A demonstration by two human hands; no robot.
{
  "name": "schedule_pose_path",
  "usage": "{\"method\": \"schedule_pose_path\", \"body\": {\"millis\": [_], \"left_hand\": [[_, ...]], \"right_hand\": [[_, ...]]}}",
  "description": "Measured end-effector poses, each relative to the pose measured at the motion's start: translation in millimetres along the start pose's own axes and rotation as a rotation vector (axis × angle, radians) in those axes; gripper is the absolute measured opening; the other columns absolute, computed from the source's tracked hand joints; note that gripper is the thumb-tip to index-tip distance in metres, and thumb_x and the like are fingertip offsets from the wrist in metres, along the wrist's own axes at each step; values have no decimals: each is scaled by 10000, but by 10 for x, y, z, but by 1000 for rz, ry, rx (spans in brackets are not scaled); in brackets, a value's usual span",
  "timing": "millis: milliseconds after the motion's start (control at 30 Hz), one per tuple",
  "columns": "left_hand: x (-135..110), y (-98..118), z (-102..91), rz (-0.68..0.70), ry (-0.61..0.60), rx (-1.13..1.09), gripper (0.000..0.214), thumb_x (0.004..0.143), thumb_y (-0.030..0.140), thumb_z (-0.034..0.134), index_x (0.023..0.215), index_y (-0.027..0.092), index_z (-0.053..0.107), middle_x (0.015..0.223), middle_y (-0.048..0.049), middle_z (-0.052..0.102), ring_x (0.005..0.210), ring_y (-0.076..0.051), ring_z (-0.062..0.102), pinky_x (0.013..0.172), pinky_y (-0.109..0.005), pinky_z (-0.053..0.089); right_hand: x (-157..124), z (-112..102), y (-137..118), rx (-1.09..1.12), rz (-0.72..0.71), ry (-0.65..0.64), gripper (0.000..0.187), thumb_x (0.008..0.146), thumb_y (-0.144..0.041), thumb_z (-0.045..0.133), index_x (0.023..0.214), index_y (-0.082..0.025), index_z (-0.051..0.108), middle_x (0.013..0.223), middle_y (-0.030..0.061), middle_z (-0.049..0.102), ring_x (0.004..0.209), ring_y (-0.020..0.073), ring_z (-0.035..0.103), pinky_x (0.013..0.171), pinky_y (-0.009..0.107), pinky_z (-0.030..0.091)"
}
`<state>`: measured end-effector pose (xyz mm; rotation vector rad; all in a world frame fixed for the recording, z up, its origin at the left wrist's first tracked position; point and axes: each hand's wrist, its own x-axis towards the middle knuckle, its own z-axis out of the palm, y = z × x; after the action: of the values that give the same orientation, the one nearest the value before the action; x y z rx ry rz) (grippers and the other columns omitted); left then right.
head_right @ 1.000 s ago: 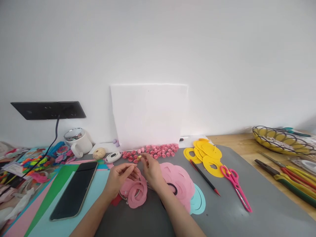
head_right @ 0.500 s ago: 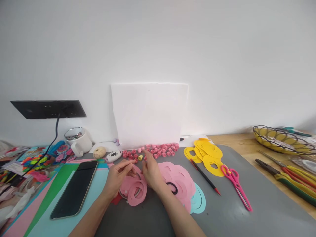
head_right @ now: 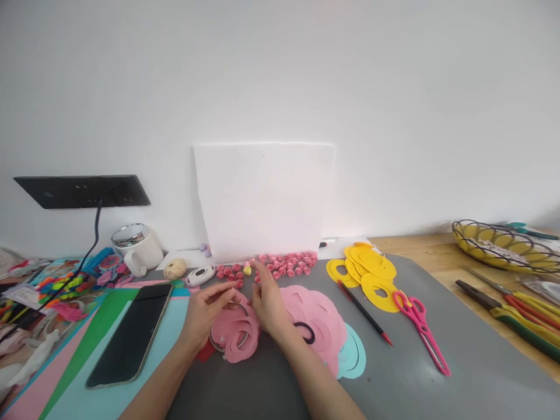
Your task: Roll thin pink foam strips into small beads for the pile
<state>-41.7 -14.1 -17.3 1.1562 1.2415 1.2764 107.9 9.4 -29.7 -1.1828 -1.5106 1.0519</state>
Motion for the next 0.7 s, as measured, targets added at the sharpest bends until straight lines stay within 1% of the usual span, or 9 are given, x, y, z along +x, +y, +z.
{"method": "schedule_pose_path", "body": {"millis": [67,133,167,267,400,500,567,600,700], "left_hand": [[0,-3,-1,1,19,-7,292,720,299,666,966,141,685,725,-42,717,664,-184,667,667,-300,555],[-1,0,2,19,24,-7,320,716,289,669,1002,146,665,746,-39,715,684,-184,667,677,-302,552],[-1,4,5,31,23,2,336,710,282,672,1017,146,656,745,-36,712,683,-184,666,682,-305,551],[-6,15,18,55,15,51,368,700,261,673,1045,136,638,723,-39,711,673,-190,666,709,-323,546],[-11,16,29,43,-2,69,412,693,272,678,1075,129,620,786,-74,727,723,-220,682,732,-343,543],[-13,23,32,27,-3,39,442,680,298,696,1080,127,615,809,-84,729,744,-226,686,733,-341,544],[-14,41,36,9,-12,24,409,678,325,699,1029,125,637,805,-87,728,720,-223,685,701,-335,550],[-15,52,37,2,-14,25,370,676,338,699,974,124,655,775,-81,726,686,-217,682,671,-328,552],[-17,81,43,-7,2,31,257,660,361,709,766,129,679,624,-41,689,550,-175,642,569,-284,539]], "right_hand": [[0,-1,-50,77,1,-14,301,807,-281,464,1060,-191,599,815,47,654,474,110,530,496,255,458],[2,0,-88,142,13,-73,244,803,-341,498,863,-175,667,756,37,652,479,103,514,483,243,443],[2,2,-98,173,19,-108,238,792,-350,524,820,-173,680,712,28,647,481,103,510,485,241,440],[-5,14,-98,267,31,-156,197,740,-335,609,821,-181,703,617,3,629,507,114,529,511,245,444],[-18,22,-100,311,32,-139,158,697,-317,655,763,-182,704,670,14,651,586,141,582,570,270,470],[-11,11,-128,292,43,-129,155,705,-322,640,719,-173,678,647,6,633,587,136,577,574,265,480],[2,-2,-138,307,50,-109,172,718,-335,630,701,-167,659,653,5,625,603,129,577,593,260,492],[9,-9,-136,332,55,-99,184,724,-345,630,702,-163,654,675,10,630,623,129,585,620,264,502],[28,-28,-111,444,97,-78,218,709,-374,660,721,-157,650,711,26,653,656,139,614,705,308,522]]}}
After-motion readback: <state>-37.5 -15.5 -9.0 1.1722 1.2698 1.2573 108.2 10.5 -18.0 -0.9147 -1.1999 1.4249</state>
